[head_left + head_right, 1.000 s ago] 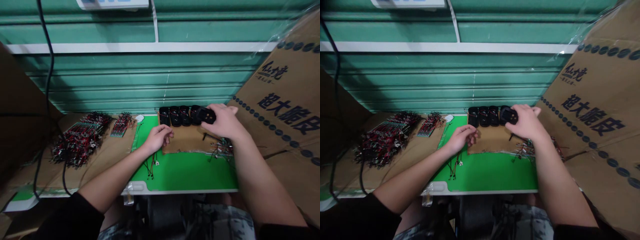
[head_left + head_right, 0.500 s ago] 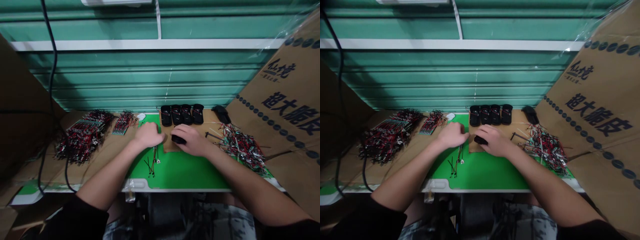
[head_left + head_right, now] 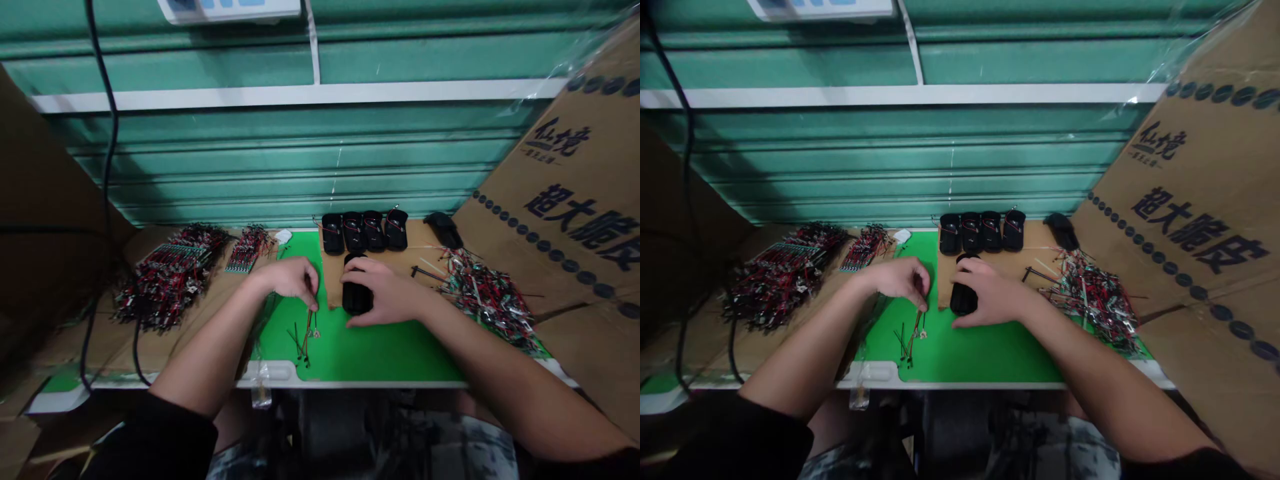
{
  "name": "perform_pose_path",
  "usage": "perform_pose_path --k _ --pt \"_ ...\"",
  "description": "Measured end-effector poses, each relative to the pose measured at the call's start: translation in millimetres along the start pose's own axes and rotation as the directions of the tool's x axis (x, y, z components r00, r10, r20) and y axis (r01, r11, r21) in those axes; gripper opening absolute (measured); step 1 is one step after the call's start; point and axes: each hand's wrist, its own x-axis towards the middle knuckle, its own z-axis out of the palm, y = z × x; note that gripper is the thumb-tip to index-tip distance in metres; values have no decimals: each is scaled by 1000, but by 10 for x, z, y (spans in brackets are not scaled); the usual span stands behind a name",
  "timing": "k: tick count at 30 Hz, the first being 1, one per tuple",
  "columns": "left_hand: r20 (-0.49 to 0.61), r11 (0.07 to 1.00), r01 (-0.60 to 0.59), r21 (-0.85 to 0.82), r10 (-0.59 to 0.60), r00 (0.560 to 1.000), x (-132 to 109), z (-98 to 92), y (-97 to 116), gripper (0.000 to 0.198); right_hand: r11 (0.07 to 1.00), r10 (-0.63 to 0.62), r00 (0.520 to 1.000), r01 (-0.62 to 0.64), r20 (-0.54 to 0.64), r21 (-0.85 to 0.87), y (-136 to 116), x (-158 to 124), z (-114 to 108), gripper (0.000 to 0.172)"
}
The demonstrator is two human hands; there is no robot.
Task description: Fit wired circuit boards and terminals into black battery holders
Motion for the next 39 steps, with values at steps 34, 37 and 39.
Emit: perform_pose_path --k 34,37,39 --pt "-581 465 -476 -746 -105 807 250 612 489 54 675 513 783 -114 -353 729 5 184 177 36" --pt "-596 498 -472 -727 -116 795 265 634 482 55 703 489 800 -127 -347 700 -3 175 178 34" --pt "-605 511 -477 -715 -110 789 273 644 477 56 717 478 806 -131 -348 684 1 166 181 31"
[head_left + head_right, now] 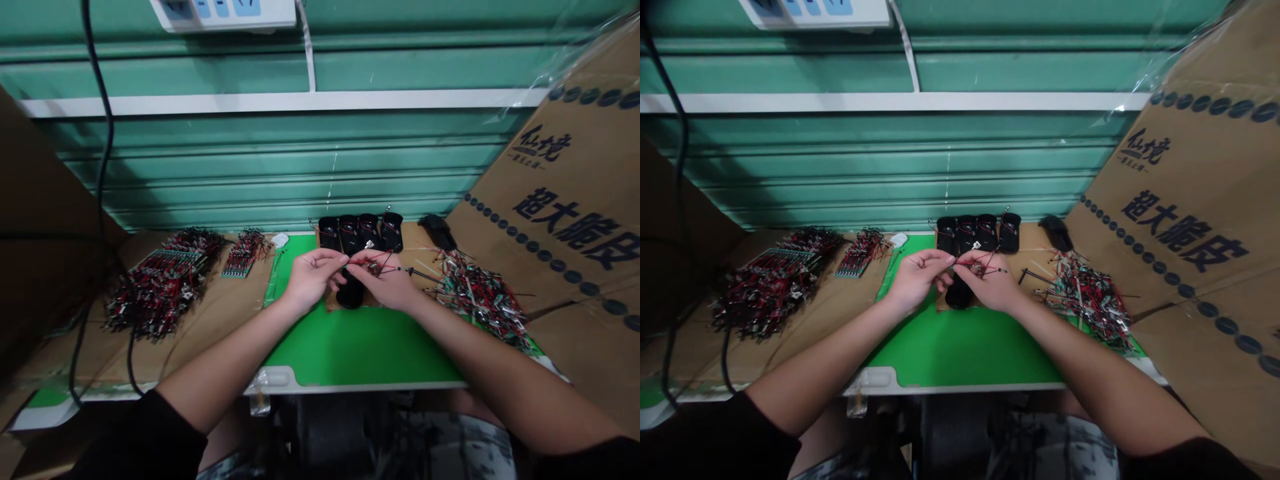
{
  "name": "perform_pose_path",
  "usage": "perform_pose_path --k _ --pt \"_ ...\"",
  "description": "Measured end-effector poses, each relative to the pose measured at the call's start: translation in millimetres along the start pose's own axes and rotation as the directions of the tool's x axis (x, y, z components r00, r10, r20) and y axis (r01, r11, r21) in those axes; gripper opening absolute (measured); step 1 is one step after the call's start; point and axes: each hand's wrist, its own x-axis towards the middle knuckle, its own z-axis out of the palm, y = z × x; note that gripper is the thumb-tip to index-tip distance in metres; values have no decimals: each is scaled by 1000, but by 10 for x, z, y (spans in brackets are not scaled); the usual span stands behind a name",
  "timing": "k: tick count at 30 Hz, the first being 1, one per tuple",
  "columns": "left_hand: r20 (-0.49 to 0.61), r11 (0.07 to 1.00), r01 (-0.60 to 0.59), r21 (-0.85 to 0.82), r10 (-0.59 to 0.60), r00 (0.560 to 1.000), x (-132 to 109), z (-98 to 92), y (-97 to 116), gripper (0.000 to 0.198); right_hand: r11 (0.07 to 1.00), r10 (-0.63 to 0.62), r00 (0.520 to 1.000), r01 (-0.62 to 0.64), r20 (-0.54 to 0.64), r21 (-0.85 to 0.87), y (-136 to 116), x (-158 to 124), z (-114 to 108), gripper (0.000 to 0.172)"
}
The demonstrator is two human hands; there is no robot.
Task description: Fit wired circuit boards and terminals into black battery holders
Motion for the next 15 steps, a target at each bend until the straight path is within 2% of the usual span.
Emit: perform_pose_path --k 6,11,15 --pt "35 1000 -23 10 23 999 3 -4 20 55 1000 19 999 -18 -35 20 49 19 -35 31" --pt "6 997 -73 -17 73 997 2 -3 46 55 995 63 997 -59 -47 77 20 20 -24 39" --pt "24 998 -53 14 53 998 -19 22 30 57 993 70 996 -65 -47 99 8 5 14 45"
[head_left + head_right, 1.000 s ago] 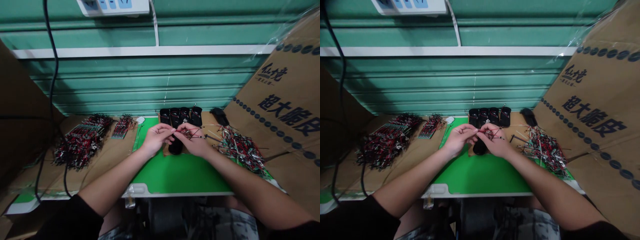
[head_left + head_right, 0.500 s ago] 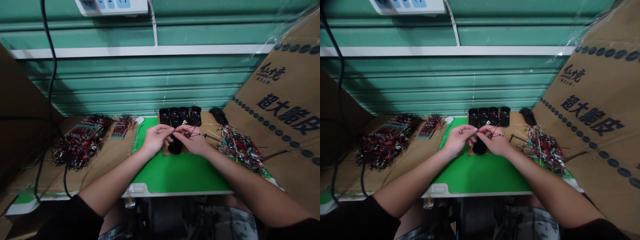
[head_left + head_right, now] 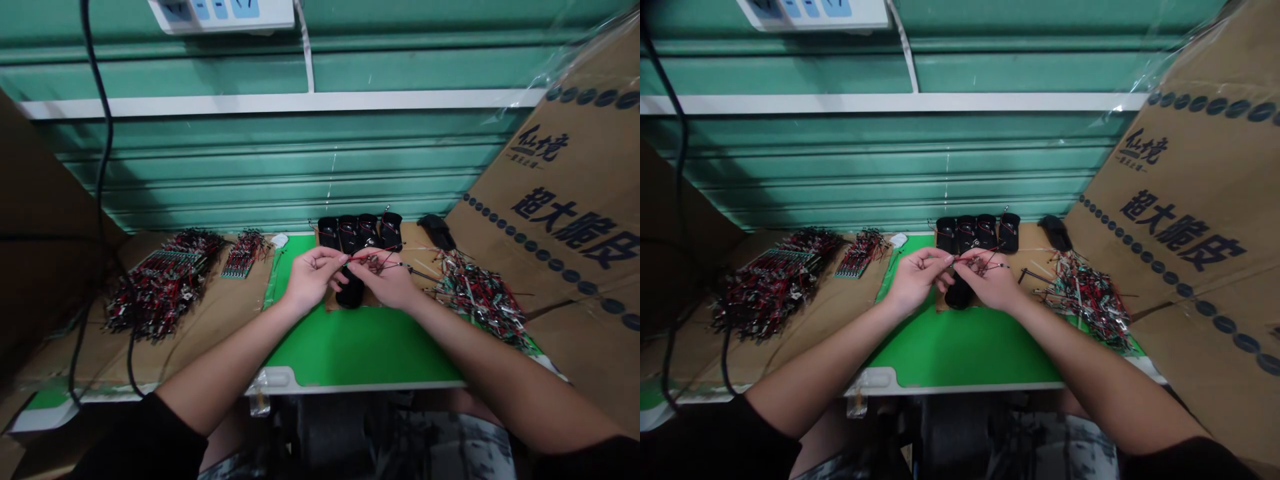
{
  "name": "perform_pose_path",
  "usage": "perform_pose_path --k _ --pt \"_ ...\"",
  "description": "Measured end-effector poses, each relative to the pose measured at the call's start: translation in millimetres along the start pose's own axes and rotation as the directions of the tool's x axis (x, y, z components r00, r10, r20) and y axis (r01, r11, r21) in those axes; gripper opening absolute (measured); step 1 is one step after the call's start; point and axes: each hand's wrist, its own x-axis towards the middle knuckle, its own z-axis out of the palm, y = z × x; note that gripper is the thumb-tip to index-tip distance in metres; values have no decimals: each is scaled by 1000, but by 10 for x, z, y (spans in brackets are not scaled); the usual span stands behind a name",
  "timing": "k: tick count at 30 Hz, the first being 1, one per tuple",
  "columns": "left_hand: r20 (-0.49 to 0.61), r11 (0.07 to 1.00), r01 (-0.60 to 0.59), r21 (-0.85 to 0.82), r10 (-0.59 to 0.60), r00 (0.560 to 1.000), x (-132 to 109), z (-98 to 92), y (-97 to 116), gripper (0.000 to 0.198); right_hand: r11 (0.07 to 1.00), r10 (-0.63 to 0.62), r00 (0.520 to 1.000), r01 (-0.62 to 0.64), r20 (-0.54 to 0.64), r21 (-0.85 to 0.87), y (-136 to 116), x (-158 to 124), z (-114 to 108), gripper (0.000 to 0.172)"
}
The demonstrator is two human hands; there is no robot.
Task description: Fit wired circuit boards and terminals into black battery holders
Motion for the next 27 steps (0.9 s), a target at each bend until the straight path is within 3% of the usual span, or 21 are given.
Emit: perform_pose_path --k 4,10,20,27 --pt "16 1000 20 4 -20 1000 -20 14 -11 55 1000 13 1000 -13 -17 14 12 12 -5 44" --pt "36 996 -57 72 54 998 -21 -11 -13 46 999 31 998 -29 -50 42 -30 64 -70 38" --pt "108 982 -107 157 90 990 -36 -22 -41 27 998 17 999 -15 39 -65 -81 51 -93 19" --pt "97 983 -113 145 100 990 -37 -21 -71 21 998 -11 993 17 114 -55 -105 33 -76 13"
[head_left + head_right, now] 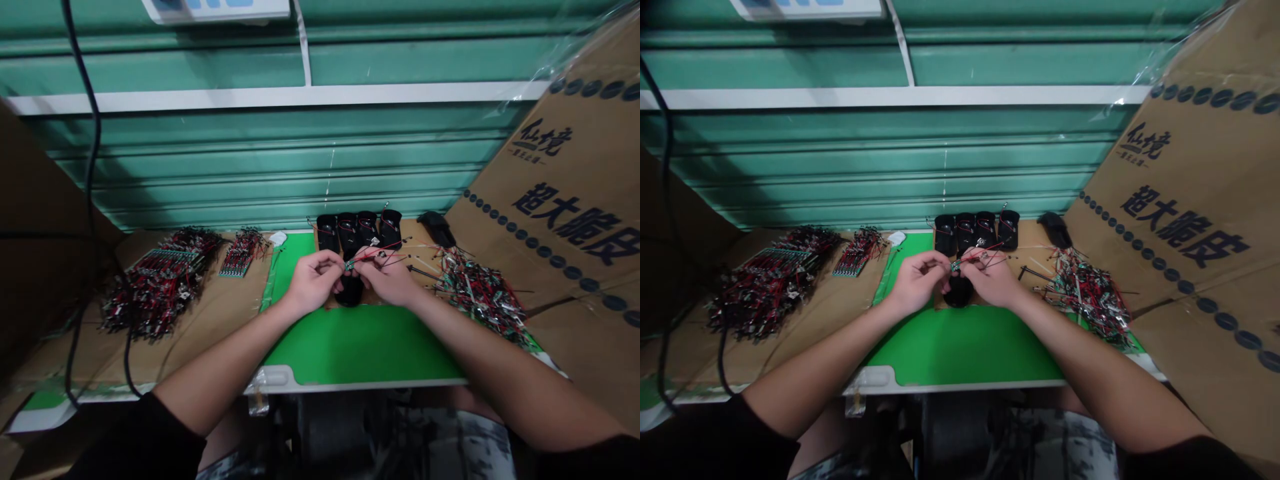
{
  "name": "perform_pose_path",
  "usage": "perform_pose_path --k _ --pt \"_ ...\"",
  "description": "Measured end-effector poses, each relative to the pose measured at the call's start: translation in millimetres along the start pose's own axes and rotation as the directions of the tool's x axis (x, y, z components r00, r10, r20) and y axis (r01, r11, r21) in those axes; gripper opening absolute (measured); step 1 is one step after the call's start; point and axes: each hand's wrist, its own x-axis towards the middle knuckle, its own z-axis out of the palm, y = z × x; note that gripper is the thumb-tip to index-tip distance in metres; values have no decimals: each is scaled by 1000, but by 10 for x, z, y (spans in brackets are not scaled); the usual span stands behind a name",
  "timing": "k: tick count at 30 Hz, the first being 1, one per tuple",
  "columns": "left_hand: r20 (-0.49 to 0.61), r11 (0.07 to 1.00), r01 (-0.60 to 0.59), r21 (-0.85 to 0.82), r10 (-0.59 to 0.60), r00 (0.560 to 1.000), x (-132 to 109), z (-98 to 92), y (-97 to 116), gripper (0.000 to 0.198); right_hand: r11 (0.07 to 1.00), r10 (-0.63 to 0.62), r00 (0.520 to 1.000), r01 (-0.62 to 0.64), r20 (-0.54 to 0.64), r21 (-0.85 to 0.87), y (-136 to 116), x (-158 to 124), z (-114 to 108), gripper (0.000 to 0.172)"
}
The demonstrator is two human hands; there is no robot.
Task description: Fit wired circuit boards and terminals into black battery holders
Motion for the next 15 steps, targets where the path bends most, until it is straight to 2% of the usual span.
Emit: perform_pose_path --k 8,15 --pt "-50 995 -57 84 62 997 -36 43 17 14 992 97 995 -94 -33 81 5 -38 53 12" --pt "-60 953 -154 260 176 983 -95 49 15 14 995 86 996 -84 -22 60 -42 -41 53 11"
